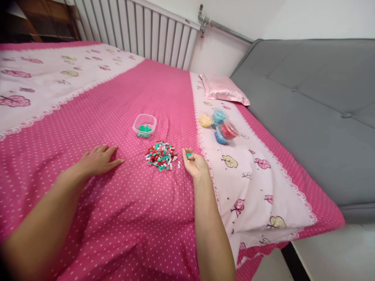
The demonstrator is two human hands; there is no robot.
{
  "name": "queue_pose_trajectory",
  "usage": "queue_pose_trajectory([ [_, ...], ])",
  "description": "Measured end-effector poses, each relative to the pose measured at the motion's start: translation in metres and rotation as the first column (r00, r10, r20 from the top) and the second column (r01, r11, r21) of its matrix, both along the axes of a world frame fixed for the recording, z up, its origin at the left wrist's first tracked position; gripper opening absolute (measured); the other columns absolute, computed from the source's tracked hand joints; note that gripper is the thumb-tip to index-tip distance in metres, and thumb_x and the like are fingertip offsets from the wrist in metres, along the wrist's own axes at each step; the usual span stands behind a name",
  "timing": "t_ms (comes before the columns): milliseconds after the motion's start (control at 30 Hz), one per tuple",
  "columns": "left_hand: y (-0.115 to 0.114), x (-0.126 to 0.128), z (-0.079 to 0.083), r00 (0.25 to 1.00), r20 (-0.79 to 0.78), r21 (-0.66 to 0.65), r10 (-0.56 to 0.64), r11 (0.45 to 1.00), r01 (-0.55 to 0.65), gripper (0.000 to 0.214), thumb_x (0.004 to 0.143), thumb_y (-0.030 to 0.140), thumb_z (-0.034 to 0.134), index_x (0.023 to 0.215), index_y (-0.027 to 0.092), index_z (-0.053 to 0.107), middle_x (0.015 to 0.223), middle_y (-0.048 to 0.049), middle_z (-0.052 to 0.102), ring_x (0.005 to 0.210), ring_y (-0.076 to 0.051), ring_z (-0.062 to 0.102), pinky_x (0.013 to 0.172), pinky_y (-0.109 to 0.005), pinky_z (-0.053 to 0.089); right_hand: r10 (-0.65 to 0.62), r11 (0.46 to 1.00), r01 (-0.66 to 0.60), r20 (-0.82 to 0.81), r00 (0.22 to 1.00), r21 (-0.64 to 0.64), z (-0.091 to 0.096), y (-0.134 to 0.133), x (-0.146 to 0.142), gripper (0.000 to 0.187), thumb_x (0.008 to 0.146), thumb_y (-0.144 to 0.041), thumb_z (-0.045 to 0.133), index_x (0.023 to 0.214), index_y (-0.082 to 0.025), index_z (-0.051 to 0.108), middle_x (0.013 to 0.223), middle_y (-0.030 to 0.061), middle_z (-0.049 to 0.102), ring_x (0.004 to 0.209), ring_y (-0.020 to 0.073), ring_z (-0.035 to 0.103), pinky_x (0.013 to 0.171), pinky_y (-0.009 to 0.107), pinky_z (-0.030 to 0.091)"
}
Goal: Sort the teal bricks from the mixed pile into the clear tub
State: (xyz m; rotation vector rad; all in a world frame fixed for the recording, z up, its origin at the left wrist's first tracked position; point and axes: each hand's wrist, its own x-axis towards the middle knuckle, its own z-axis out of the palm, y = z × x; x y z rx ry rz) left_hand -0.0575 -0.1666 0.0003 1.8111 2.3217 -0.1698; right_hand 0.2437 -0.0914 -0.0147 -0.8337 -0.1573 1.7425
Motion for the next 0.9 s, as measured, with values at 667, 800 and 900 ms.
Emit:
queue_pose_trajectory([
  [667, 0.003, 0.065, -0.038, 1.0, -0.009, 0.401, 0.001, 0.916, 0.003, 0.073, 0.09, 0.054, 0.02, 0.141, 0.003, 0.034, 0.147, -0.0225, 0.034, 0.138, -0.034, 0.025, 0.112, -0.048, 0.013, 0.092, 0.996, -0.092, -0.077, 0.993, 0.004, 0.029, -0.011, -0.028, 0.017, 0.074, -0.015, 0.038, 0.087, -0.017, 0.049, 0.075, 0.0057, 0.06, 0.082, 0.0155, 0.063, 0.075, 0.032, 0.059],
  [800, 0.001, 0.062, -0.039, 1.0, 0.006, 0.449, -0.005, 0.894, 0.002, 0.072, 0.089, 0.055, 0.022, 0.139, 0.005, 0.039, 0.145, -0.0211, 0.038, 0.137, -0.032, 0.03, 0.112, -0.046, 0.015, 0.135, 0.991, -0.134, -0.082, 0.987, 0.02, 0.043, 0.007, -0.057, 0.013, 0.081, -0.023, 0.038, 0.088, -0.017, 0.047, 0.076, 0.0045, 0.057, 0.079, 0.0146, 0.061, 0.074, 0.031, 0.058],
  [900, 0.0, 0.06, -0.041, 1.0, 0.014, 0.472, -0.006, 0.882, -0.001, 0.071, 0.089, 0.055, 0.023, 0.138, 0.006, 0.041, 0.144, -0.0199, 0.04, 0.136, -0.032, 0.031, 0.112, -0.046, 0.016, 0.177, 0.983, -0.174, -0.064, 0.982, 0.056, 0.059, 0.026, -0.087, 0.013, 0.085, -0.03, 0.038, 0.084, -0.019, 0.045, 0.074, 0.0025, 0.053, 0.073, 0.0126, 0.058, 0.07, 0.027, 0.056],
])
